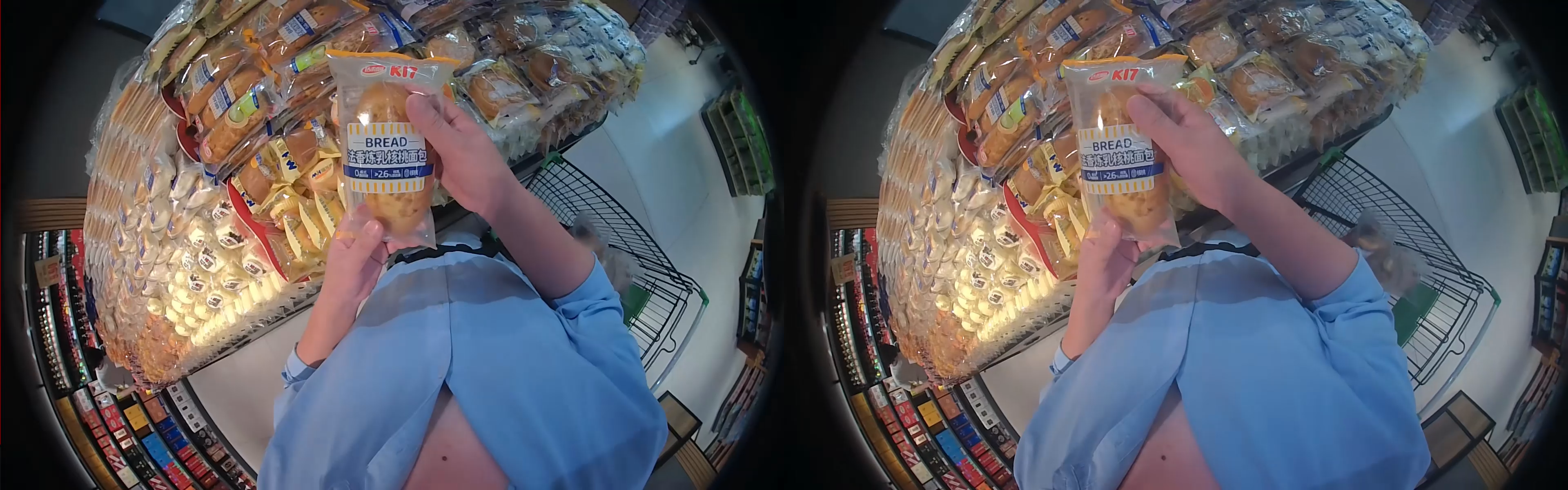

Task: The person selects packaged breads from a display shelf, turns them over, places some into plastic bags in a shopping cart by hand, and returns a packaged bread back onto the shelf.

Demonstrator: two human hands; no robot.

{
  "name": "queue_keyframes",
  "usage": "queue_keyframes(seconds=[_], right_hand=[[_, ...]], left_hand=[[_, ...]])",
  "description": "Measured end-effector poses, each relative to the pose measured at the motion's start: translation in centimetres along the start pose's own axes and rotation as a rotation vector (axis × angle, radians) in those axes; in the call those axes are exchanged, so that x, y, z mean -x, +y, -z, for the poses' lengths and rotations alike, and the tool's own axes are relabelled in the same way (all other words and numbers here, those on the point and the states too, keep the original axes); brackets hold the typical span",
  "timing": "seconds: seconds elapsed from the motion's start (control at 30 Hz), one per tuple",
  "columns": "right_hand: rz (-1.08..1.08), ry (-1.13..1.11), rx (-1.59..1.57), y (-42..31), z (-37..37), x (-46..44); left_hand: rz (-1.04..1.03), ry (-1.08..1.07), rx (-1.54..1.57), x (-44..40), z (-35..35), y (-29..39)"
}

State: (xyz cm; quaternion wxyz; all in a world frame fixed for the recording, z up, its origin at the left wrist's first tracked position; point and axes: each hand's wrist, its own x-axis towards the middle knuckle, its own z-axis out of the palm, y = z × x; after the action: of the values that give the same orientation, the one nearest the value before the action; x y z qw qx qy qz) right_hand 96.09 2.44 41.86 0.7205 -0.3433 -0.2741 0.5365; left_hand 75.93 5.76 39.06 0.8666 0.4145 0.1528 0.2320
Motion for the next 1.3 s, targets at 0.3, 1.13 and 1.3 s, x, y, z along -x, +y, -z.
queue_keyframes(seconds=[0.3,1.13,1.3], right_hand=[[-0.049,0.021,0.115,-2.1,2.9,4.1],[-0.215,-0.229,0.245,-2.0,6.2,9.3],[-0.153,-0.293,0.282,-0.1,1.0,9.5]], left_hand=[[-0.049,0.021,-0.004,-0.9,-3.5,-1.4],[-0.253,0.350,0.021,3.2,-6.2,-8.2],[-0.376,0.596,-0.665,6.2,-4.1,-5.1]])
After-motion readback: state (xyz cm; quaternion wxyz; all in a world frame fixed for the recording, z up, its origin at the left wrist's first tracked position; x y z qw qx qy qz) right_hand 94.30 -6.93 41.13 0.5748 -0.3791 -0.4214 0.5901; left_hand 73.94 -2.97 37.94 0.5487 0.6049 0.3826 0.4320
